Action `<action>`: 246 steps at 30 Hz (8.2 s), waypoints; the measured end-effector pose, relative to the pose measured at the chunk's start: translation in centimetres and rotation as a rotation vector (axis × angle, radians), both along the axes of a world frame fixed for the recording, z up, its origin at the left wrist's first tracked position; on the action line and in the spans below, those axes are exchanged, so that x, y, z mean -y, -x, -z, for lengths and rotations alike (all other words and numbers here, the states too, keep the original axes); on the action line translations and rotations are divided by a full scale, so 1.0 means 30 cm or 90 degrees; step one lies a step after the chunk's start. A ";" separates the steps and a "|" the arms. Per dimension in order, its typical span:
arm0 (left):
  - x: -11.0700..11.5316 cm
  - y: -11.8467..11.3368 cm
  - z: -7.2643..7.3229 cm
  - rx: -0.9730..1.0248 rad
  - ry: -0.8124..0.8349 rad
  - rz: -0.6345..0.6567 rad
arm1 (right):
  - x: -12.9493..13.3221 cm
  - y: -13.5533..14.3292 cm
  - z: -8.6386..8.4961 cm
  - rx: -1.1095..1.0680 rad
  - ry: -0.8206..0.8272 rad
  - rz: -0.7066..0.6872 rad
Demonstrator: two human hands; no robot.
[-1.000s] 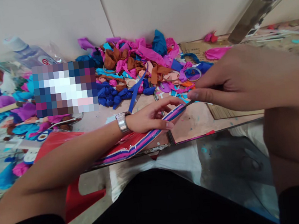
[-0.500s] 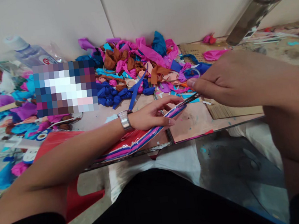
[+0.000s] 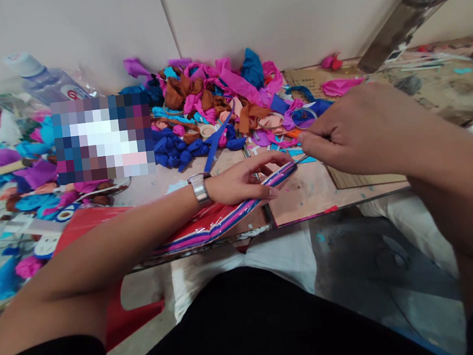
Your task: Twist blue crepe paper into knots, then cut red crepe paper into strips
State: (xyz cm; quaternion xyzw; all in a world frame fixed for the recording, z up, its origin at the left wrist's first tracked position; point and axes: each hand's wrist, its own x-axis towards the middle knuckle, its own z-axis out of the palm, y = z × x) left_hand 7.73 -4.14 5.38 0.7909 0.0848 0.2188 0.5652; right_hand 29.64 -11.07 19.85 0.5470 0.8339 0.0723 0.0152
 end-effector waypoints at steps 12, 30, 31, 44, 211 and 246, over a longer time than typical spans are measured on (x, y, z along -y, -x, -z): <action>-0.007 -0.002 0.000 0.003 -0.011 0.001 | -0.011 0.000 0.019 -0.016 0.003 -0.014; -0.006 -0.009 0.017 0.004 0.025 0.035 | -0.009 0.017 0.049 -0.049 0.003 -0.040; -0.006 -0.009 0.019 0.003 0.029 0.036 | -0.009 0.018 0.050 -0.045 0.008 -0.040; -0.013 0.042 -0.019 -0.055 -0.102 0.053 | -0.008 0.046 0.049 0.074 0.035 0.002; 0.380 0.643 0.115 -0.611 -0.506 -0.450 | 0.328 -0.024 0.611 -0.168 -0.051 -0.149; 0.384 0.646 0.118 -0.587 -0.497 -0.459 | 0.330 0.017 0.653 -0.217 -0.052 -0.125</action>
